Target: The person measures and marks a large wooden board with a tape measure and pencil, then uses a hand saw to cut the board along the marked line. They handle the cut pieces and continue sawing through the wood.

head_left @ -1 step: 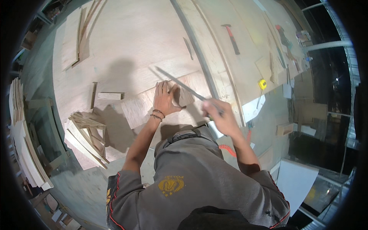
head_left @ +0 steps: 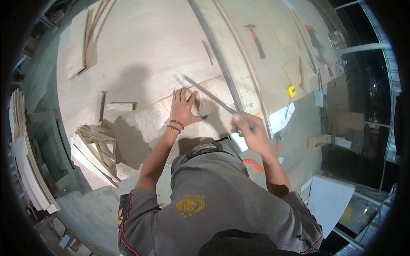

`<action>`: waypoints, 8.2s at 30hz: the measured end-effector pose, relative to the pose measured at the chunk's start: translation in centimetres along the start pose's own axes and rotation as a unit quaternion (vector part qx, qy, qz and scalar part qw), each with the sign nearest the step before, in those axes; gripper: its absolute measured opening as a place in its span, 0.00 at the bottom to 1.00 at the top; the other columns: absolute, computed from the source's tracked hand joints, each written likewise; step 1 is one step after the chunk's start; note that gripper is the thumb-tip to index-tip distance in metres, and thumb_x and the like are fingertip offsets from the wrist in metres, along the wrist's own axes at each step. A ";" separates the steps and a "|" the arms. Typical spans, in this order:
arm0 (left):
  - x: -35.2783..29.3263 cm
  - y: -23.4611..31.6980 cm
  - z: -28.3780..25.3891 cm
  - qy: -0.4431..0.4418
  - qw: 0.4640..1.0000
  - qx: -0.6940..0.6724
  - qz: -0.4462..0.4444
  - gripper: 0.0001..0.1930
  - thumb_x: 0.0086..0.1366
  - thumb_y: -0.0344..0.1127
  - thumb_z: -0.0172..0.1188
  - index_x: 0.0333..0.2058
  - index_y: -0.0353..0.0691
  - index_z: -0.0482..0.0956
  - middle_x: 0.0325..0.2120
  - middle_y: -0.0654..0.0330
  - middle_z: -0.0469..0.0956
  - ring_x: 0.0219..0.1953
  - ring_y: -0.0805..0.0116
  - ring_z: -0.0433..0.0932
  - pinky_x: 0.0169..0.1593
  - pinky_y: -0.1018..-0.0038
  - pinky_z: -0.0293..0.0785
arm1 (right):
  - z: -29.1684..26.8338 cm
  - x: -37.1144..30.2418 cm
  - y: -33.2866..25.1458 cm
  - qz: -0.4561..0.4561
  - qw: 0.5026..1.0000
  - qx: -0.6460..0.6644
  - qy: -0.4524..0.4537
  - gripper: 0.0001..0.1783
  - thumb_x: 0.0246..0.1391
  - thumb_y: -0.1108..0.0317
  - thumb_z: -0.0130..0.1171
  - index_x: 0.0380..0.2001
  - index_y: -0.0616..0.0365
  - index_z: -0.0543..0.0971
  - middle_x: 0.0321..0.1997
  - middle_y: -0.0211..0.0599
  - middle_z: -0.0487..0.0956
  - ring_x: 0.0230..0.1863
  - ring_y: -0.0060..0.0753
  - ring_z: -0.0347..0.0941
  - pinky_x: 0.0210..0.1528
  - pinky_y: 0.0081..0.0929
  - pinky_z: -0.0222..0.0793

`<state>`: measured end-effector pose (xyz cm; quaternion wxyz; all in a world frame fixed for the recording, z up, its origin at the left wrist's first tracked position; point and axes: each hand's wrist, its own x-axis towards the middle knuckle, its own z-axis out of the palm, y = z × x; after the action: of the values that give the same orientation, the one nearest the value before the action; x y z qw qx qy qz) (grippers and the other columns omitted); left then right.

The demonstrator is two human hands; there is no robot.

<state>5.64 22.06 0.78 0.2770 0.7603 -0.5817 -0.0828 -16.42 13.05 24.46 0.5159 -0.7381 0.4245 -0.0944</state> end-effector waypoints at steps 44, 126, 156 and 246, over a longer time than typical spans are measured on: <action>7.3 -4.4 -0.3 -0.047 0.993 0.105 0.010 0.59 0.35 0.67 0.80 0.69 0.49 0.75 0.68 0.41 0.64 0.67 0.36 0.61 0.73 0.48 0.64 | -2.8 2.3 9.8 0.067 0.988 -0.039 0.136 0.29 0.74 0.49 0.52 0.30 0.67 0.81 0.22 0.38 0.78 0.28 0.30 0.75 0.37 0.34 0.71; 9.5 -15.3 -6.8 -0.177 0.970 0.168 -0.008 0.68 0.32 0.75 0.80 0.75 0.67 0.63 0.77 0.48 0.58 0.79 0.43 0.53 0.78 0.32 0.39 | -0.5 26.4 2.8 0.008 0.985 -0.115 0.126 0.31 0.67 0.46 0.52 0.48 0.67 0.86 0.44 0.72 0.84 0.54 0.71 0.80 0.60 0.53 0.73; -1.8 -1.4 -2.2 -0.066 0.994 0.078 -0.039 0.60 0.35 0.69 0.78 0.70 0.50 0.72 0.72 0.38 0.60 0.76 0.37 0.53 0.77 0.29 0.33 | 7.0 8.2 -3.7 -0.126 0.989 0.008 -0.070 0.30 0.73 0.44 0.55 0.32 0.64 0.83 0.24 0.39 0.81 0.30 0.29 0.78 0.38 0.33 0.73; 11.0 -9.2 -2.5 -0.105 0.982 0.140 -0.068 0.64 0.35 0.70 0.80 0.75 0.64 0.66 0.74 0.39 0.58 0.77 0.39 0.53 0.82 0.43 0.40 | -1.0 9.1 7.4 0.071 0.983 -0.053 0.158 0.26 0.70 0.50 0.55 0.39 0.67 0.85 0.30 0.60 0.83 0.38 0.61 0.83 0.46 0.46 0.75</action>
<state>17.86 14.21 0.32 0.0989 0.8164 -0.5605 -0.0978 -15.25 5.01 15.91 0.4077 -0.7082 0.5565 -0.1504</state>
